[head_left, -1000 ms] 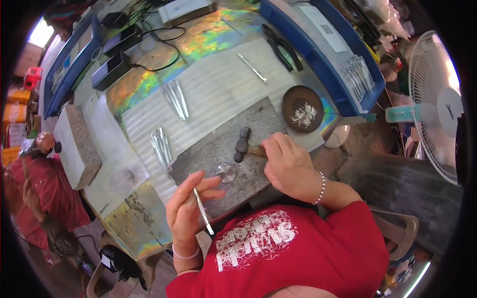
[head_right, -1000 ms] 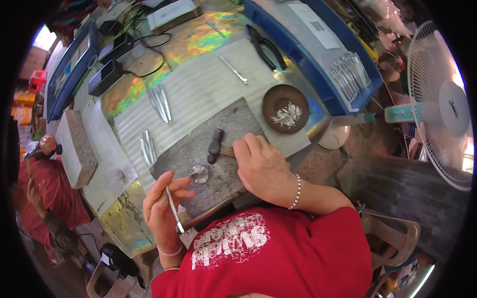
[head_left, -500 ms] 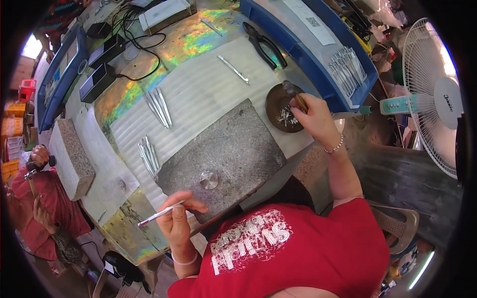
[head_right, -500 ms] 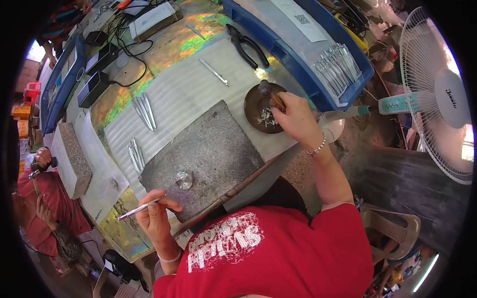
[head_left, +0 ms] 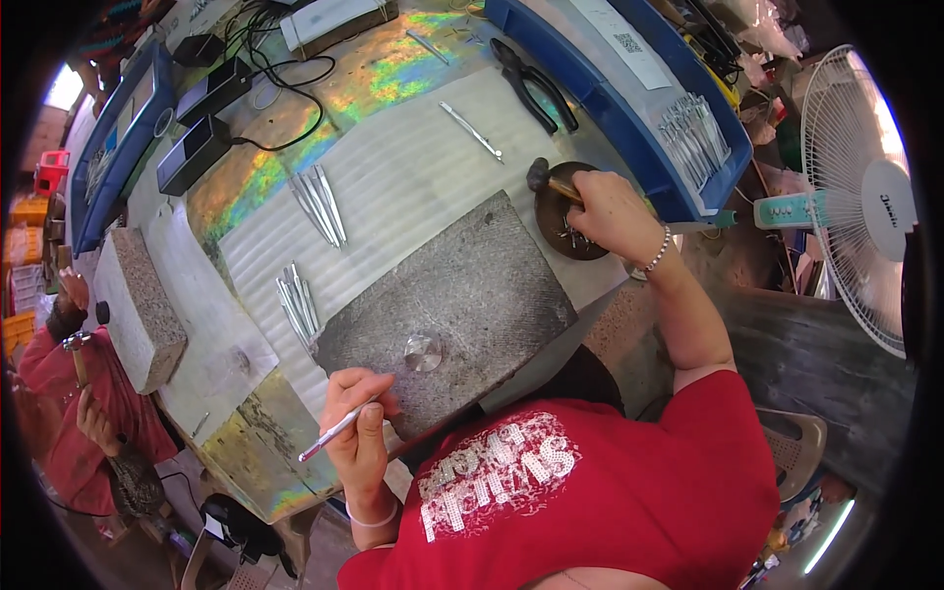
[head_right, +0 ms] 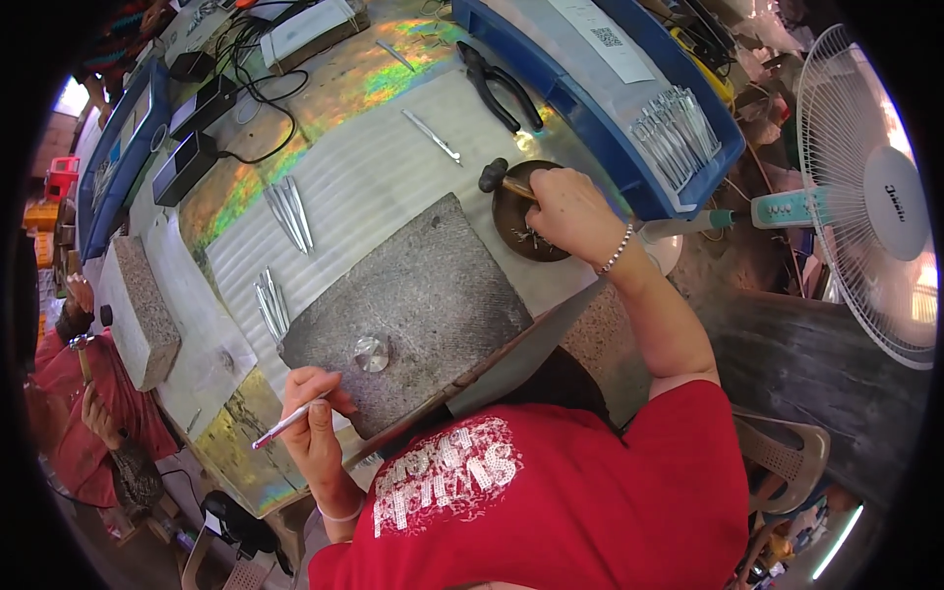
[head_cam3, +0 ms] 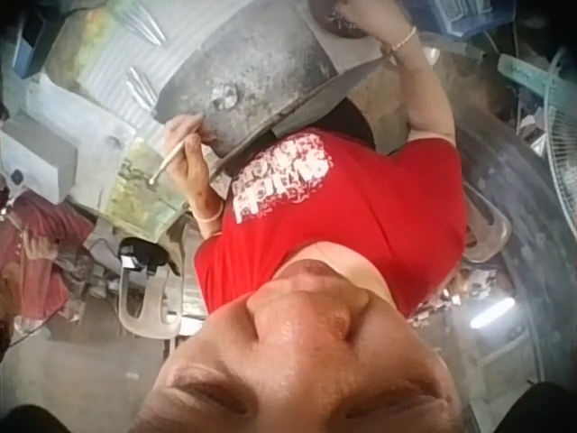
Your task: Hammering small metal strips on a stone anvil to shape or mark them.
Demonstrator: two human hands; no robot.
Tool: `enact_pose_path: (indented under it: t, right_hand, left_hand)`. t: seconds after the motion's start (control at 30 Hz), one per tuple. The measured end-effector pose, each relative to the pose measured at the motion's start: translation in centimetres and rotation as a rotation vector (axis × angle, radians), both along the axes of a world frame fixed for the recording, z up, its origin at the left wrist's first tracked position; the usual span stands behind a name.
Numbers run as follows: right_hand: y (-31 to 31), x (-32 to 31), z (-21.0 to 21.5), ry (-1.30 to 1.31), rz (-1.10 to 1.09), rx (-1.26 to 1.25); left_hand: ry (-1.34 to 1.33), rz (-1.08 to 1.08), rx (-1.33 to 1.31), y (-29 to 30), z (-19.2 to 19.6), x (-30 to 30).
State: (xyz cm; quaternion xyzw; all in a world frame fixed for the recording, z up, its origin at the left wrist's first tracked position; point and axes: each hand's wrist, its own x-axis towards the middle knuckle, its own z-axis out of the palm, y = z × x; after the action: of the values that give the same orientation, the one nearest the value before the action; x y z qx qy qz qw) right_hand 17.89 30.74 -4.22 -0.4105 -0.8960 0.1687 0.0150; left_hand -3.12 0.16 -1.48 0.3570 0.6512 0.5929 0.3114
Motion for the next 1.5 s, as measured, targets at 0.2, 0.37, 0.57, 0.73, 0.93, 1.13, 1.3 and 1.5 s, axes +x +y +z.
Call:
enact_pose_path:
  t: [0.2,0.37,0.57,0.73,0.93,1.13,1.3,1.5]
  right_hand:
    - [0.3,0.1,1.9,0.189,0.094,-0.147]
    - [-4.3,0.0,5.3,0.802,-0.283,-0.824]
    - [-11.7,-2.4,6.1,0.968,-0.183,-1.212]
    - [-15.1,-5.2,7.4,0.772,-0.026,-1.368]
    - [-16.4,-6.2,6.8,0.83,0.101,-1.527]
    - [-16.5,-6.6,7.6,0.785,0.072,-1.47]
    - [-16.3,-6.1,7.2,0.735,0.087,-1.429]
    - [-16.4,-6.2,6.6,0.763,0.065,-1.411]
  left_hand:
    - [-0.154,-0.037,0.055,-1.1,-0.3,-0.2]
    - [-0.6,0.053,0.083,-1.3,0.3,0.2]
    - [-0.988,-0.07,0.25,0.3,-0.4,1.0]
    - [-1.144,-0.091,0.286,0.2,-0.4,1.6]
    - [-1.17,-0.107,0.277,-0.1,-0.2,1.9]
    - [-1.183,-0.144,0.262,0.0,0.0,1.6]
    - [-1.124,-0.149,0.238,0.1,0.2,1.9]
    - [-0.959,-0.131,0.268,0.2,0.0,2.2]
